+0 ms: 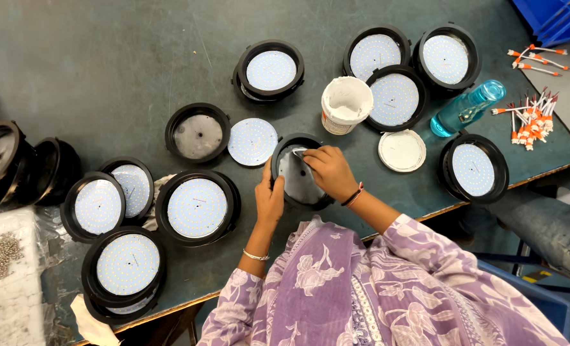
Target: The person applies thermal paste to several LED components using a applicator, then places them into black circular housing units.
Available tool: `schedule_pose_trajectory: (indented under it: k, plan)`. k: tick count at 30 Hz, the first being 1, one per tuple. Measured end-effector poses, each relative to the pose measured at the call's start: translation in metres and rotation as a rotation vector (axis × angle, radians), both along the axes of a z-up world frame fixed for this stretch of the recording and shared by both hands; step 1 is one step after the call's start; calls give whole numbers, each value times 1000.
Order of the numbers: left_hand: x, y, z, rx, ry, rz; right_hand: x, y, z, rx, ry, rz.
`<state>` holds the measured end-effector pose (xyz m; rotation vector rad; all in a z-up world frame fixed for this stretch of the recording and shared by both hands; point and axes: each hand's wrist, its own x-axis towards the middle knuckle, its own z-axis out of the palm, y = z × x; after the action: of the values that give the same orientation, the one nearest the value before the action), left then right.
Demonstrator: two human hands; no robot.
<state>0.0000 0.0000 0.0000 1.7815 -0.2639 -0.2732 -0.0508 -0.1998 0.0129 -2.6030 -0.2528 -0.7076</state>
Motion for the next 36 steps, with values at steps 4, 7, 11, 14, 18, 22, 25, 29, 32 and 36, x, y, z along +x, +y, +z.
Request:
schedule_pose_trajectory:
  k: [4,7,11,14,18,22,25,29,32,36]
  plan:
    - [-12,1,6,-89,-81,-41,-16,19,21,-28,-111,-43]
    - [-16,2,4,-174,-208,-70,-30,32,26,36,-105,-28]
    - [-16,1,-3,-248,-356,-71,-50,46,28,76,-32,13]
    - [-14,3,-1,-225,-279,-44,-62,48,22,120,13,39]
    - [-12,12,12,-73,-203,-48,-52,25,-3,318,-135,-94]
    - [-16,13,19,-87,-484,-111,-16,-8,-22,783,111,-357]
    - [-17,9,19,-34,-359,-132,-7,-6,-20,880,152,-328]
    - [-11,6,11,-99,-504,-168,-6,22,1,831,150,-223]
    - [-6,5,8,-60,-429,-163,-18,41,19,515,62,-78]
    - [1,2,10,-88,-338,-139,-33,47,32,175,-8,138]
